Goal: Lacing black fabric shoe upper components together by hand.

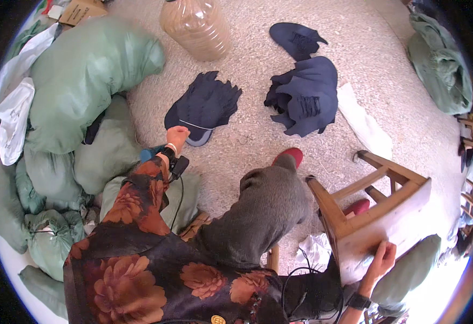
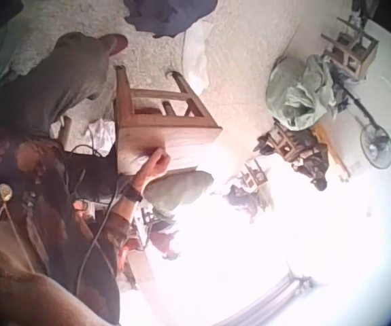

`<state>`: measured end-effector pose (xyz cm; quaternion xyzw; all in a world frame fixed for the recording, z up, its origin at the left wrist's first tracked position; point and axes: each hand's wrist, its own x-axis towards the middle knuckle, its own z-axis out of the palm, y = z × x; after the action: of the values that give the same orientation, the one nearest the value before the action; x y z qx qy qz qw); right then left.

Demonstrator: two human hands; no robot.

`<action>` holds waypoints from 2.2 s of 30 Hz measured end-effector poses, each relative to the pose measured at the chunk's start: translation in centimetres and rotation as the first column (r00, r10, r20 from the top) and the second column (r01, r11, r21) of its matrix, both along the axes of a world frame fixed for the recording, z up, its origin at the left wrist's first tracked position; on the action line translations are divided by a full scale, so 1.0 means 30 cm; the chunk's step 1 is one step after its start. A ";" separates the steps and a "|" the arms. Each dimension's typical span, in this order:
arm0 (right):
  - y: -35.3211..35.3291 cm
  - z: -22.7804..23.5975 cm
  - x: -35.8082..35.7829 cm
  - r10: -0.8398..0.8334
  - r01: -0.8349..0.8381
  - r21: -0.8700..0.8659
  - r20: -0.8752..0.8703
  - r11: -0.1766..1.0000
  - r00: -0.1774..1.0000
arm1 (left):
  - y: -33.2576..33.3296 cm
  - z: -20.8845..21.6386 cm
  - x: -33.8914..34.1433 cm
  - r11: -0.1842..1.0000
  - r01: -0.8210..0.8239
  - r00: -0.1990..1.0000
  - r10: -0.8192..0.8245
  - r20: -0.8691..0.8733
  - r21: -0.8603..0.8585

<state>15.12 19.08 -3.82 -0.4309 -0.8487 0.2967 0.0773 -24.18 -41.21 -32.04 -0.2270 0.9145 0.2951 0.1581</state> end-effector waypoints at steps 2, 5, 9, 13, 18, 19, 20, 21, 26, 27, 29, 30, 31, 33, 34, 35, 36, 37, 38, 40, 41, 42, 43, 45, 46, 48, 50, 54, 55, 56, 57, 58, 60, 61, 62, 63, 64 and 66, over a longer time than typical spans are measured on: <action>-0.020 0.034 0.007 -0.043 0.045 0.043 -0.040 0.998 0.998 | 0.011 -0.039 -0.038 0.999 -0.043 0.998 0.042 -0.036 -0.017; -0.044 0.025 -0.040 -0.064 0.064 0.019 -0.013 0.998 0.998 | -0.042 -0.085 -0.068 0.999 -0.041 0.997 0.040 -0.071 -0.018; -0.059 0.034 -0.053 -0.093 0.091 0.048 0.021 0.995 0.995 | -0.026 -0.116 -0.145 0.995 0.093 0.990 -0.096 -0.108 -0.037; -0.049 0.038 -0.047 -0.104 0.097 0.105 0.061 0.990 0.993 | 0.039 -0.142 -0.169 0.996 0.060 0.989 -0.052 -0.137 0.058; -0.075 0.039 -0.076 -0.144 0.139 0.090 0.048 0.986 0.989 | 0.006 -0.175 -0.190 0.989 0.051 0.998 -0.045 -0.043 0.141; -0.083 0.036 -0.085 -0.154 0.151 0.077 0.037 0.986 0.987 | 0.002 -0.181 -0.181 0.985 0.018 1.000 -0.022 0.022 0.170; -0.083 0.031 -0.082 -0.156 0.152 0.078 0.037 0.985 0.987 | -0.005 -0.183 -0.178 0.985 0.019 0.999 -0.024 0.022 0.171; -0.079 0.034 -0.072 -0.145 0.139 0.114 0.050 0.984 0.988 | 0.013 -0.178 -0.178 0.991 0.084 0.996 -0.085 0.004 0.107; -0.099 0.033 -0.092 -0.145 0.136 0.131 0.066 0.982 0.987 | 0.018 -0.147 -0.183 0.946 0.317 0.948 -0.319 -0.016 -0.072; -0.103 0.039 -0.098 -0.143 0.132 0.135 0.076 0.982 0.987 | 0.019 -0.150 -0.186 0.945 0.318 0.947 -0.320 -0.015 -0.070; -0.114 0.038 -0.113 -0.139 0.126 0.134 0.088 0.983 0.986 | 0.010 -0.153 -0.194 0.977 0.194 0.980 -0.197 0.036 0.084; -0.117 0.044 -0.119 -0.138 0.125 0.150 0.080 0.981 0.987 | 0.020 -0.154 -0.192 0.977 0.195 0.979 -0.199 0.040 0.088; -0.118 0.047 -0.122 -0.136 0.122 0.165 0.072 0.979 0.988 | 0.028 -0.153 -0.192 0.977 0.187 0.981 -0.191 0.028 0.100; -0.103 0.048 -0.106 -0.148 0.135 0.153 0.074 0.979 0.986 | 0.038 -0.144 -0.194 0.978 0.178 0.983 -0.181 0.017 0.110; -0.097 0.047 -0.101 -0.159 0.148 0.140 0.071 0.979 0.985 | 0.045 -0.138 -0.196 0.986 0.148 0.988 -0.150 0.023 0.075; -0.095 0.048 -0.099 -0.159 0.148 0.142 0.071 0.979 0.985 | 0.055 -0.131 -0.198 0.992 0.118 0.993 -0.119 0.027 0.042; -0.101 0.045 -0.103 -0.173 0.164 0.140 0.056 0.976 0.983 | 0.059 -0.129 -0.191 0.992 0.117 0.993 -0.119 0.029 0.042; -0.104 0.045 -0.106 -0.188 0.181 0.141 0.040 0.973 0.981 | 0.067 -0.129 -0.181 0.999 0.020 0.998 -0.022 0.057 0.031; -0.105 0.048 -0.105 -0.189 0.181 0.147 0.041 0.972 0.981 | 0.083 -0.131 -0.177 0.997 -0.075 0.994 0.073 0.085 0.020; -0.110 0.041 -0.106 -0.171 0.156 0.188 0.069 0.970 0.983 | 0.081 -0.139 -0.173 0.981 -0.195 0.974 0.191 0.119 0.022; -0.114 0.046 -0.110 -0.173 0.157 0.191 0.071 0.969 0.982 | 0.088 -0.147 -0.174 0.951 -0.309 0.941 0.301 0.155 0.026; -0.122 0.042 -0.117 -0.187 0.172 0.186 0.065 0.967 0.980 | 0.080 -0.152 -0.177 0.951 -0.308 0.942 0.302 0.149 0.021; -0.125 0.040 -0.118 -0.203 0.189 0.183 0.059 0.965 0.977 | 0.077 -0.160 -0.179 0.921 -0.387 0.916 0.380 0.127 0.036; -0.119 0.038 -0.102 -0.206 0.193 0.182 0.054 0.964 0.977 | 0.087 -0.184 -0.171 0.887 -0.459 0.885 0.451 0.111 0.056; -0.117 0.040 -0.093 -0.206 0.194 0.186 0.052 0.963 0.977 | 0.098 -0.200 -0.163 0.881 -0.469 0.882 0.464 0.087 0.057; -0.127 0.038 -0.109 -0.197 0.184 0.187 0.050 0.965 0.979 | 0.073 -0.267 -0.119 0.872 -0.486 0.873 0.482 0.073 0.055; -0.132 -0.002 -0.132 -0.188 0.184 0.128 0.018 0.975 0.982 | -0.058 -0.251 -0.116 0.971 -0.240 0.948 0.238 -0.211 0.018; -0.143 0.028 -0.123 -0.235 0.231 0.174 0.007 0.957 0.972 | 0.072 -0.281 -0.073 0.970 -0.236 0.942 0.212 -0.261 -0.064; -0.145 0.031 -0.122 -0.247 0.245 0.178 -0.008 0.953 0.969 | 0.084 -0.281 -0.073 0.971 -0.232 0.943 0.208 -0.261 -0.064; -0.142 0.030 -0.115 -0.250 0.248 0.178 -0.008 0.952 0.968 | 0.094 -0.279 -0.072 0.965 -0.260 0.935 0.240 -0.263 -0.043; -0.137 0.023 -0.107 -0.239 0.238 0.186 -0.014 0.953 0.971 | 0.097 -0.281 -0.075 0.958 -0.287 0.926 0.271 -0.264 -0.023; -0.134 0.019 -0.103 -0.228 0.227 0.195 -0.019 0.954 0.973 | 0.090 -0.278 -0.075 0.959 -0.284 0.927 0.268 -0.264 -0.024; -0.126 0.014 -0.096 -0.226 0.223 0.199 -0.004 0.954 0.974 | 0.062 -0.262 -0.072 0.924 0.038 0.966 -0.132 -0.224 -0.381; -0.124 0.013 -0.094 -0.222 0.215 0.204 0.011 0.955 0.975 | 0.054 -0.258 -0.070 0.923 0.041 0.965 -0.135 -0.223 -0.382; -0.127 0.015 -0.097 -0.224 0.217 0.203 0.012 0.955 0.974 | 0.047 -0.254 -0.065 0.904 0.129 0.956 -0.222 -0.191 -0.407; -0.131 0.017 -0.106 -0.227 0.217 0.216 0.021 0.952 0.974 | 0.040 -0.251 -0.064 0.878 0.216 0.938 -0.308 -0.158 -0.428; -0.135 0.019 -0.109 -0.230 0.217 0.230 0.031 0.949 0.973 | 0.035 -0.249 -0.072 0.877 0.219 0.937 -0.311 -0.157 -0.428; -0.125 0.010 -0.091 -0.231 0.221 0.234 0.014 0.947 0.973 | 0.015 -0.247 -0.095 0.991 0.007 0.997 -0.018 -0.080 -0.132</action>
<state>12.40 15.32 -3.53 -0.5194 -0.8239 0.1763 0.1426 -27.03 -40.77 -39.46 -0.2189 0.9391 0.2421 0.1076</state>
